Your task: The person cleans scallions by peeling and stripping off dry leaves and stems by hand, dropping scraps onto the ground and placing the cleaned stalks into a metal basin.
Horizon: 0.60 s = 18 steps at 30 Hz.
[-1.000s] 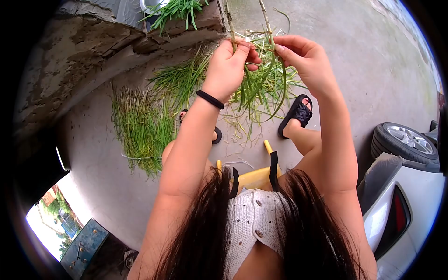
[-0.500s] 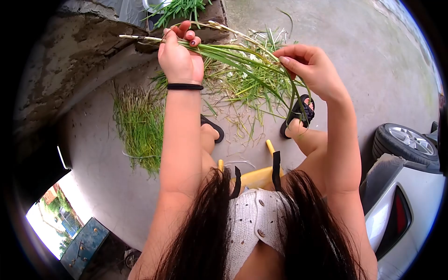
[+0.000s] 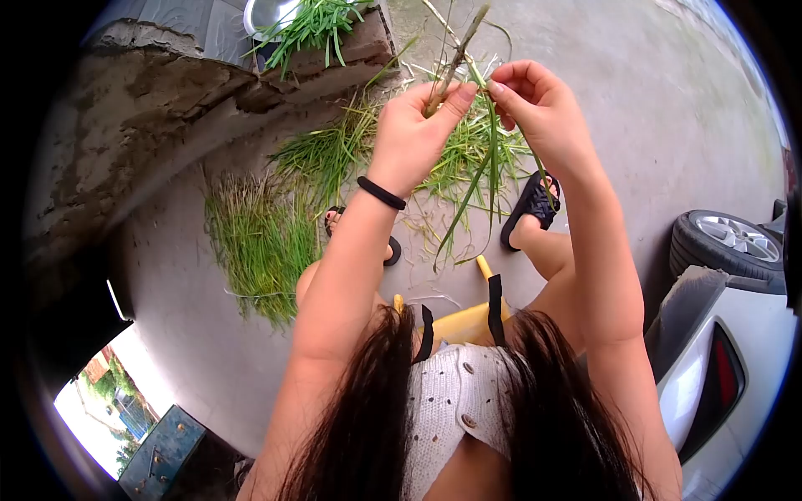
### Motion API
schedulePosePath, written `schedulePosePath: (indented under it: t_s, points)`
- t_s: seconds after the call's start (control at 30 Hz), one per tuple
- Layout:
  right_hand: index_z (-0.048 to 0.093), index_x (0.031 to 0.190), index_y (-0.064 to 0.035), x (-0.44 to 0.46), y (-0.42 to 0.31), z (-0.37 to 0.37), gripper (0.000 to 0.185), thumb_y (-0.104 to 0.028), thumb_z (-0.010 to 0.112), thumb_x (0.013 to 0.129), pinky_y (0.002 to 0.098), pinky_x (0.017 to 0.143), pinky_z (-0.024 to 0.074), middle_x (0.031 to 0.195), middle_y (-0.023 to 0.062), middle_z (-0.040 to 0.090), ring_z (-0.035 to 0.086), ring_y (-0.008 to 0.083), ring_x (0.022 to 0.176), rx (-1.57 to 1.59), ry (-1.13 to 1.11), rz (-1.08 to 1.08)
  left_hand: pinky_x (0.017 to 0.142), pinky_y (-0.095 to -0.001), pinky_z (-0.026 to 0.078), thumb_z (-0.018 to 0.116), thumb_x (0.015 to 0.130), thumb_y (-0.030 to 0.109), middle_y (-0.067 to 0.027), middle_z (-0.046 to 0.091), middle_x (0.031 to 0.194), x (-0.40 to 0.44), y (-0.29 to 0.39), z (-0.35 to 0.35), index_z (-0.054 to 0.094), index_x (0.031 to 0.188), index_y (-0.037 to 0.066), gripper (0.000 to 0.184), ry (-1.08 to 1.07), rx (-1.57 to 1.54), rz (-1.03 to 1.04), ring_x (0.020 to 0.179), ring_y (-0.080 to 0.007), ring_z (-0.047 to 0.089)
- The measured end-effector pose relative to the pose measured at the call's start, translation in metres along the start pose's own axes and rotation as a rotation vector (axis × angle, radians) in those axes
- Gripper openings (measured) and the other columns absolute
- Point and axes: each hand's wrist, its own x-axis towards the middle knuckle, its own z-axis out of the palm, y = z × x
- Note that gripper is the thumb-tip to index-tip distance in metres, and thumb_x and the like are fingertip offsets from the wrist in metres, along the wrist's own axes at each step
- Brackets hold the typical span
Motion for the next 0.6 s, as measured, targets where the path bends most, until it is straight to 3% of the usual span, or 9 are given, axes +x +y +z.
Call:
schedulePosePath:
  t_s: [0.03,0.13,0.23,0.4,0.6]
  points:
    - [0.057,0.095,0.0002,0.000,0.001,0.002,0.014,-0.009,0.058,0.084,0.0213,0.061,0.0442,0.079,0.0020,0.059,0.053,0.0068,0.069,-0.018,-0.013,-0.015,0.060,-0.0177,0.039,0.067,0.082,0.024,0.0027,0.058,0.079,-0.005,0.002,0.008,0.062,0.099,0.002,0.029,-0.084,-0.191,-0.089,0.065,-0.0043,0.048]
    - [0.057,0.093,0.0006,0.001,0.009,0.004,0.013,-0.008,0.059,0.083,0.0224,0.063,0.0457,0.078,0.0026,0.060,0.055,0.0083,0.072,-0.125,-0.021,-0.130,0.073,-0.0192,0.046,0.072,0.076,0.013,-0.0031,0.063,0.087,-0.001,-0.006,0.011,0.059,0.098,0.000,0.029,-0.105,-0.106,-0.076,0.080,-0.0074,0.058]
    - [0.057,0.095,0.0007,0.003,0.008,-0.001,0.015,-0.009,0.059,0.083,0.0215,0.061,0.0448,0.078,0.0027,0.060,0.054,0.0078,0.069,-0.195,-0.094,-0.187,0.075,-0.0201,0.046,0.071,0.076,0.011,-0.0037,0.062,0.089,0.000,-0.005,0.008,0.059,0.097,0.001,0.026,-0.147,-0.234,-0.117,0.081,-0.0074,0.057]
    - [0.052,0.102,0.0020,0.004,-0.005,-0.016,0.025,-0.009,0.061,0.082,0.0204,0.054,0.0398,0.076,0.0033,0.058,0.049,0.0074,0.062,0.224,-0.138,-0.002,0.081,-0.0224,0.044,0.061,0.085,0.013,-0.0031,0.062,0.097,-0.002,-0.004,0.003,0.059,0.105,-0.001,0.025,-0.261,-0.153,-0.042,0.090,-0.0080,0.055]
    - [0.047,0.106,0.0031,0.017,-0.004,-0.055,0.024,-0.004,0.056,0.085,0.0179,0.050,0.0344,0.083,0.0093,0.055,0.047,0.0091,0.067,0.605,0.007,-0.028,0.082,-0.0222,0.044,0.060,0.085,0.011,-0.0044,0.063,0.101,-0.005,0.000,-0.002,0.060,0.104,-0.002,0.023,-0.346,-0.126,-0.061,0.090,-0.0074,0.055]
